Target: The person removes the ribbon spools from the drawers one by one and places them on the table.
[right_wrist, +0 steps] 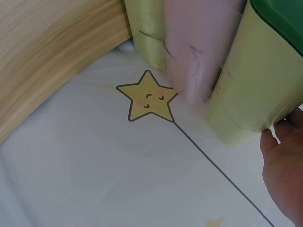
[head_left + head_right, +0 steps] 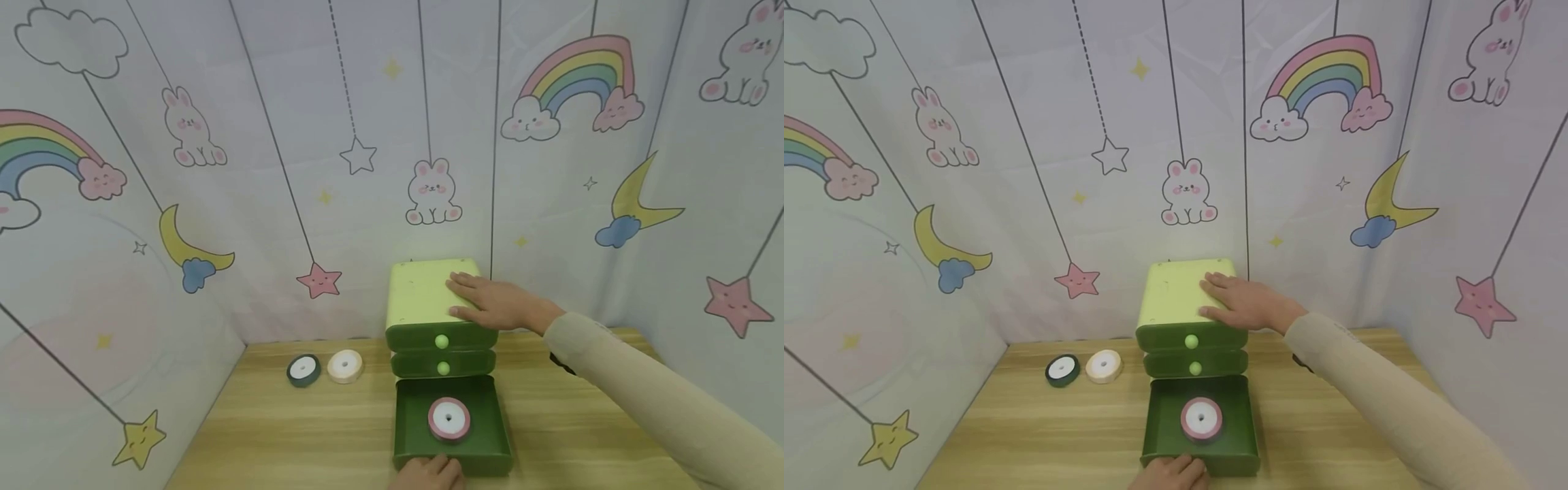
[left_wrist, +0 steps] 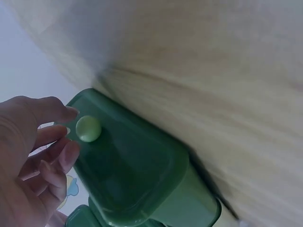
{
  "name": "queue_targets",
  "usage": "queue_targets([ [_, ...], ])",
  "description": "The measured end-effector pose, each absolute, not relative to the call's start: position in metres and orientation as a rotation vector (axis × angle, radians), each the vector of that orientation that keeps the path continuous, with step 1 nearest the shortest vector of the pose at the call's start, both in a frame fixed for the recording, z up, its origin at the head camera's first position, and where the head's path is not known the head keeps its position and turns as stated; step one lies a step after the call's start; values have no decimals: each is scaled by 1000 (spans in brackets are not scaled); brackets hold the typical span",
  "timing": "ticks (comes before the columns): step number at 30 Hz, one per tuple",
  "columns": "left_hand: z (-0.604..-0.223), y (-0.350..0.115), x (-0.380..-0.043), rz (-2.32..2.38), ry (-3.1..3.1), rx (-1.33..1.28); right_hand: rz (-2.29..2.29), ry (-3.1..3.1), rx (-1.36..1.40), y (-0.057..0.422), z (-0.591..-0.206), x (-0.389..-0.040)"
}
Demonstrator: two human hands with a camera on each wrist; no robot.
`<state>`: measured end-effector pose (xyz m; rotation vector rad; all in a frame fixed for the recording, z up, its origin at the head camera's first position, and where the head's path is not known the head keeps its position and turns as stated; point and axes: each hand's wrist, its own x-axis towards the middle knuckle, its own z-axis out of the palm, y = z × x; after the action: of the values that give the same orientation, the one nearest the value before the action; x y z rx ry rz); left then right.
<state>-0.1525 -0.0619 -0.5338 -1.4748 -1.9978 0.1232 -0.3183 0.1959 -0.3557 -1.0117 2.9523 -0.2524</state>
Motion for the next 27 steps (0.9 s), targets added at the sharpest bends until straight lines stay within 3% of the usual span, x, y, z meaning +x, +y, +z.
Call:
queue_targets([
  [12,-486,-65,-166,131,-1884,-1390,-264,2953,-1003,197,-357,-319],
  [27,-463,-65,-195,53,-2088,-1387,-249,2959,-1010,196,-355,-319],
])
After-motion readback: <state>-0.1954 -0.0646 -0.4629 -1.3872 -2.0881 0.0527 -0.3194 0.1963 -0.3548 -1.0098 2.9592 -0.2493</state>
